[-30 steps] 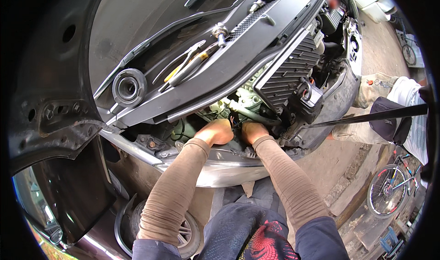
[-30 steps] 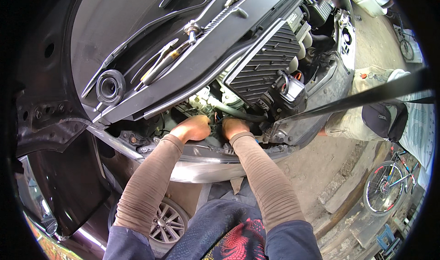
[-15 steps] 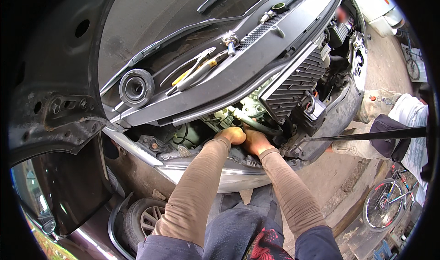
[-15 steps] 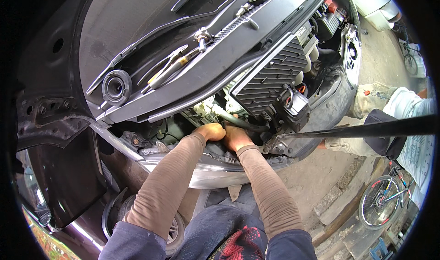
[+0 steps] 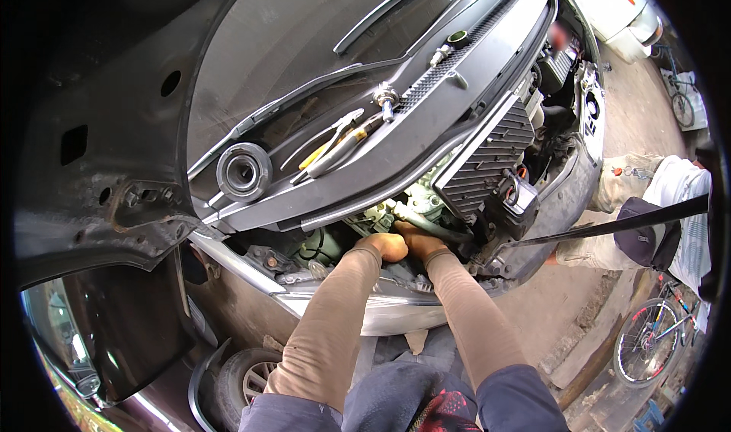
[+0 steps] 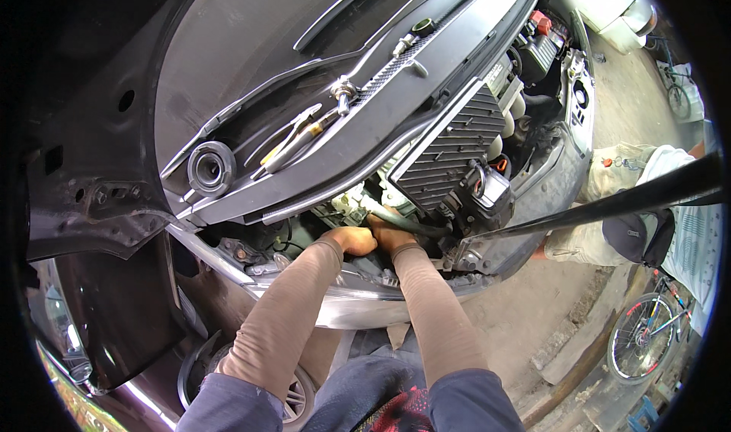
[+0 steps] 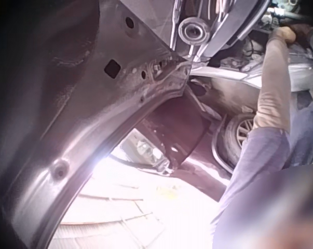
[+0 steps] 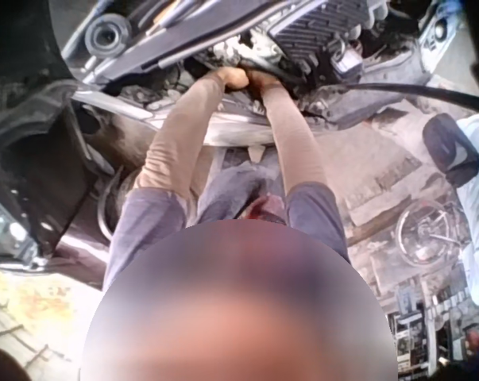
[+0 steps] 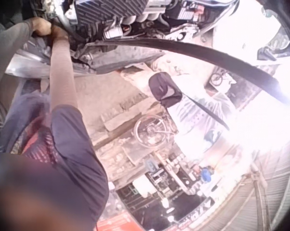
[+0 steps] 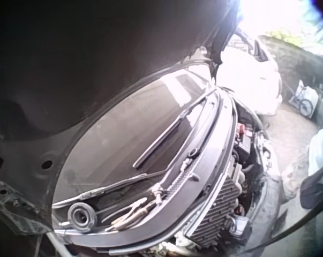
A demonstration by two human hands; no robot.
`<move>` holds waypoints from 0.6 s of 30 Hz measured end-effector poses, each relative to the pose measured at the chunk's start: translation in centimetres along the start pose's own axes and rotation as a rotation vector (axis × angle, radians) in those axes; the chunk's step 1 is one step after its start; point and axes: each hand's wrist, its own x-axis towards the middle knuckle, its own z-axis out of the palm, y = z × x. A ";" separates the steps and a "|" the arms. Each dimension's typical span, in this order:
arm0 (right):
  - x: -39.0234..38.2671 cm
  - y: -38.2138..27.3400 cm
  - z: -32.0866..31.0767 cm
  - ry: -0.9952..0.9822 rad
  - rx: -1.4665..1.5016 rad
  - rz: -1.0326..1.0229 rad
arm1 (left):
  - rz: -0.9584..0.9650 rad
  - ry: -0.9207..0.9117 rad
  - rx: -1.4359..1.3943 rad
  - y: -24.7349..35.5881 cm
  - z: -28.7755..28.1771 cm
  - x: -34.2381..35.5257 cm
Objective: The person works under the open hood of a car, using pliers and a flashlight to manipulate wires and components in the engine bay. They repeatedly reach into the engine compartment, adjust parts, and reposition tools while another person stands nearby.
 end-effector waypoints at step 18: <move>1.9 2.1 3.4 0.067 -0.996 -0.328 | 0.309 0.194 0.052 -1.5 0.0 -3.9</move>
